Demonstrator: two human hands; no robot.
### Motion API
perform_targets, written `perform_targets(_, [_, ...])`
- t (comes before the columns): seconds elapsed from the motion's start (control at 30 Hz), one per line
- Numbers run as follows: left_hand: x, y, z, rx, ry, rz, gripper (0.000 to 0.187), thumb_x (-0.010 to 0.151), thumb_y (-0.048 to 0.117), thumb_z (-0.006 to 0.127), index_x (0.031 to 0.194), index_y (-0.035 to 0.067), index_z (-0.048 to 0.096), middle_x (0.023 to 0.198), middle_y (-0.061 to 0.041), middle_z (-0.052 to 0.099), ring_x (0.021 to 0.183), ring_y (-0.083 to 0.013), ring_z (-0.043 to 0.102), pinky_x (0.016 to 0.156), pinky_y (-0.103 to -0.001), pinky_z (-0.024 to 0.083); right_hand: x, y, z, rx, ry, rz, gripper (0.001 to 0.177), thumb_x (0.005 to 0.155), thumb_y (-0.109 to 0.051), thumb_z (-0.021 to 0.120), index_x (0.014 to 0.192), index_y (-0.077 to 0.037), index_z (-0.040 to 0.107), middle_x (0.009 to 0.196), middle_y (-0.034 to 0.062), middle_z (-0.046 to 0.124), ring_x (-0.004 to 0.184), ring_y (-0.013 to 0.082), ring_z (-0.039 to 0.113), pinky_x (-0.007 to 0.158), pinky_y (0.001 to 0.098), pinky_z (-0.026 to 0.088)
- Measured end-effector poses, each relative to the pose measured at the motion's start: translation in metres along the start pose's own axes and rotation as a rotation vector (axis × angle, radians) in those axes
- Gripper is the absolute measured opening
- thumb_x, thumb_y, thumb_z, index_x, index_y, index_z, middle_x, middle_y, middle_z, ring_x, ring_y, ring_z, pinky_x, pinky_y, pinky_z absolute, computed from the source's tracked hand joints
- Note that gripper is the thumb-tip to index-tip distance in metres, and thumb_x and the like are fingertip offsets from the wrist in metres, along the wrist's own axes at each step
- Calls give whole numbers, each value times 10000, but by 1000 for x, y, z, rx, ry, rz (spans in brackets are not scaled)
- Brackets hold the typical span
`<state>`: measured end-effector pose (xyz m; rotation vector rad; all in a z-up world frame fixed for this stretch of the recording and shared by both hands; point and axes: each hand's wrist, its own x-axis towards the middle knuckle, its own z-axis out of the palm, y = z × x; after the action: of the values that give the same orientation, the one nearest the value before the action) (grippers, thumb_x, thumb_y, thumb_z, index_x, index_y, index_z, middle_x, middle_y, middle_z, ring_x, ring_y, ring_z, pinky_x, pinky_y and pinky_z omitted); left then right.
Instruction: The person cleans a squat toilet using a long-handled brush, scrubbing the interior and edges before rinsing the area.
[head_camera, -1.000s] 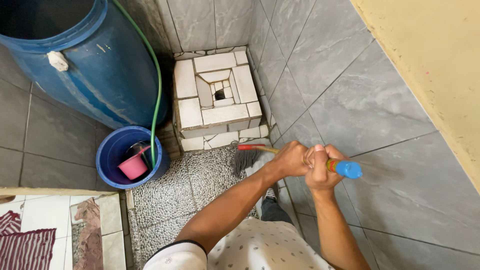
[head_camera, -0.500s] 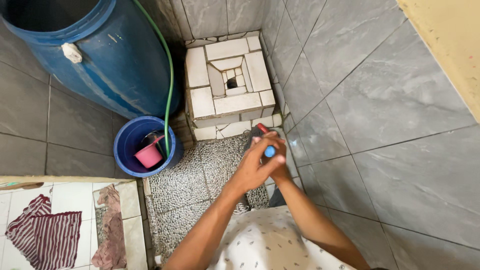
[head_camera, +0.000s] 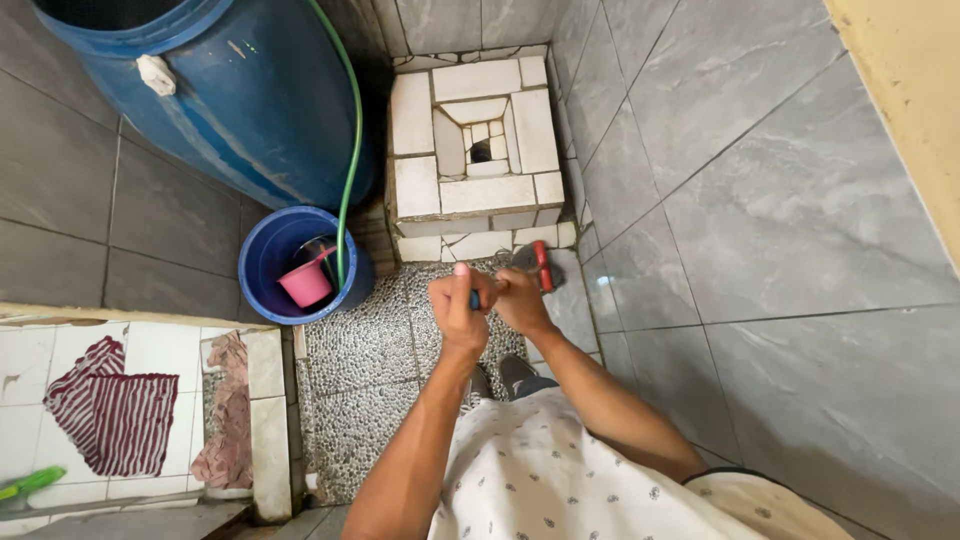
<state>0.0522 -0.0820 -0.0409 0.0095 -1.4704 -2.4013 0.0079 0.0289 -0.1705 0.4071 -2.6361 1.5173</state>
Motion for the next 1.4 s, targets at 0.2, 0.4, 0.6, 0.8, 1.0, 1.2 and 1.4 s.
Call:
perform_targets(0.2, [-4, -5, 46, 15, -120, 13, 567, 1100, 277, 437, 598, 14, 446, 586, -48, 474, 553, -150, 402, 581, -338, 359, -4, 21, -48, -240, 42, 53, 218, 757, -120, 677, 634, -7, 536, 703, 205, 616, 725, 432, 607, 627, 529, 452])
perform_targets(0.4, [-11, -19, 39, 107, 83, -5, 511, 1077, 152, 492, 589, 32, 400, 550, -6, 445, 515, -109, 361, 526, -305, 327, -8, 36, -29, 75, -89, 114, 295, 938, -195, 653, 713, -20, 577, 680, 164, 598, 647, 334, 578, 615, 462, 444])
perform_targets(0.6, [-24, 0, 57, 529, 125, 18, 428, 1006, 133, 564, 612, -33, 581, 511, -35, 475, 471, -119, 390, 484, -299, 303, -5, 59, 10, 468, -276, 30, 246, 920, -184, 648, 765, -15, 559, 738, 82, 607, 698, 167, 567, 645, 374, 480])
perform_targets(0.8, [-29, 5, 110, 749, -88, 351, 319, 984, 116, 599, 686, 3, 602, 647, -92, 576, 593, -222, 547, 672, -377, 415, -22, 95, -9, 921, -363, -75, 201, 943, -215, 642, 982, -20, 614, 982, 91, 653, 913, 165, 618, 831, 349, 502])
perform_targets(1.0, [-21, 3, 108, 542, -83, 124, 376, 984, 112, 585, 643, -28, 510, 567, -74, 449, 500, -171, 428, 523, -337, 349, -4, 56, -64, 312, -440, 397, 283, 842, -284, 699, 1063, -109, 710, 1036, 105, 724, 988, 275, 678, 848, 406, 537])
perform_targets(1.2, [-33, -25, 74, 132, 210, 29, 336, 1000, 83, 520, 681, 24, 429, 551, 1, 445, 508, -103, 381, 501, -315, 355, -1, 5, -81, -238, -404, 380, 344, 896, -405, 595, 848, -82, 700, 901, 166, 721, 904, 413, 680, 754, 521, 523])
perform_targets(1.4, [-45, -5, 28, 193, 250, 69, 523, 1067, 91, 495, 561, 15, 388, 546, 18, 424, 530, -84, 337, 550, -331, 397, -7, 2, -17, -103, -471, 277, 398, 918, -380, 590, 747, -27, 652, 755, 206, 681, 751, 393, 681, 707, 501, 511])
